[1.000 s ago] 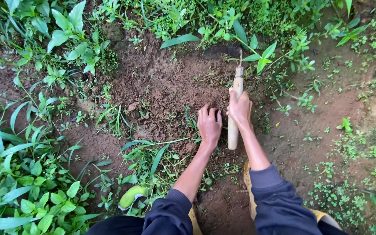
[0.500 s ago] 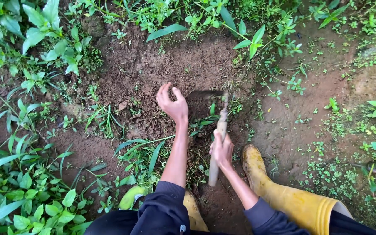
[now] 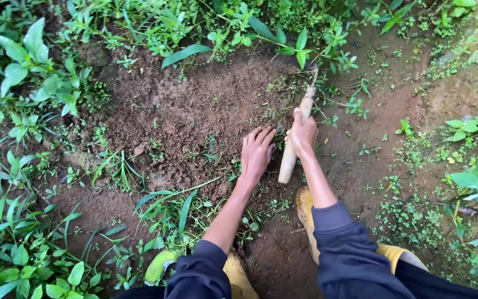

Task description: The person uses a hoe to loosen the soil and remove weeds around a small plant. They repeatedly strike the ground with the tool and pull out the uprooted weeds by hand.

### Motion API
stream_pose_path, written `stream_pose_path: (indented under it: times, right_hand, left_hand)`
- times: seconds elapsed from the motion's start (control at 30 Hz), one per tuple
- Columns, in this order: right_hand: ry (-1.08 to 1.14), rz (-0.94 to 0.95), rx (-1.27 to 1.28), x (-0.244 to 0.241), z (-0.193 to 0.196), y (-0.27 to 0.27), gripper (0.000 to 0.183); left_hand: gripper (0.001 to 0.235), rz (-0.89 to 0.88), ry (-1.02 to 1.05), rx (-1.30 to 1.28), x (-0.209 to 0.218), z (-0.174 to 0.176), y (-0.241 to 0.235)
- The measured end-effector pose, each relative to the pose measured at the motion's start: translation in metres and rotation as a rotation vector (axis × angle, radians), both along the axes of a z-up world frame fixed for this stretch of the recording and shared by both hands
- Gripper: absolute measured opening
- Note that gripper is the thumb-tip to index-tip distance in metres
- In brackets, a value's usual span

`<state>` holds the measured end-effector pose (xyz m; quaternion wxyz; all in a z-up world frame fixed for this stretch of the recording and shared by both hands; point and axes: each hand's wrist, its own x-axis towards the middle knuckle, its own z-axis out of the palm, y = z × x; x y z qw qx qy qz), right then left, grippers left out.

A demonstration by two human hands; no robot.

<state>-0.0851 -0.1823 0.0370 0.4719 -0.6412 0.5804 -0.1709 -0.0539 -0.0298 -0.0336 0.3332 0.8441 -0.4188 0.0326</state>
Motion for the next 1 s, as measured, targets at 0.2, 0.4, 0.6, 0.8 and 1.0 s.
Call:
stream_pose_path:
  times: [0.2, 0.4, 0.6, 0.8, 1.0]
  right_hand:
    - [0.052, 0.121, 0.084, -0.044, 0.024, 0.045, 0.043]
    - [-0.034, 0.043, 0.136, -0.057, 0.053, 0.050, 0.037]
    - [0.016, 0.061, 0.144, -0.082, 0.018, 0.073, 0.040]
    - [0.056, 0.036, 0.125, -0.094, 0.000, 0.180, 0.036]
    - [-0.062, 0.048, 0.175, -0.107, -0.001, 0.227, 0.039]
  left_hand:
    - [0.040, 0.052, -0.036, -0.067, 0.004, -0.028, -0.017]
    - [0.026, 0.054, -0.132, 0.017, -0.013, -0.018, -0.033]
    - [0.007, 0.139, -0.101, -0.279, -0.005, -0.022, -0.028]
    - [0.021, 0.513, 0.047, -0.432, 0.056, -0.008, 0.018]
    - [0.039, 0.641, 0.100, -0.442, 0.086, 0.016, 0.042]
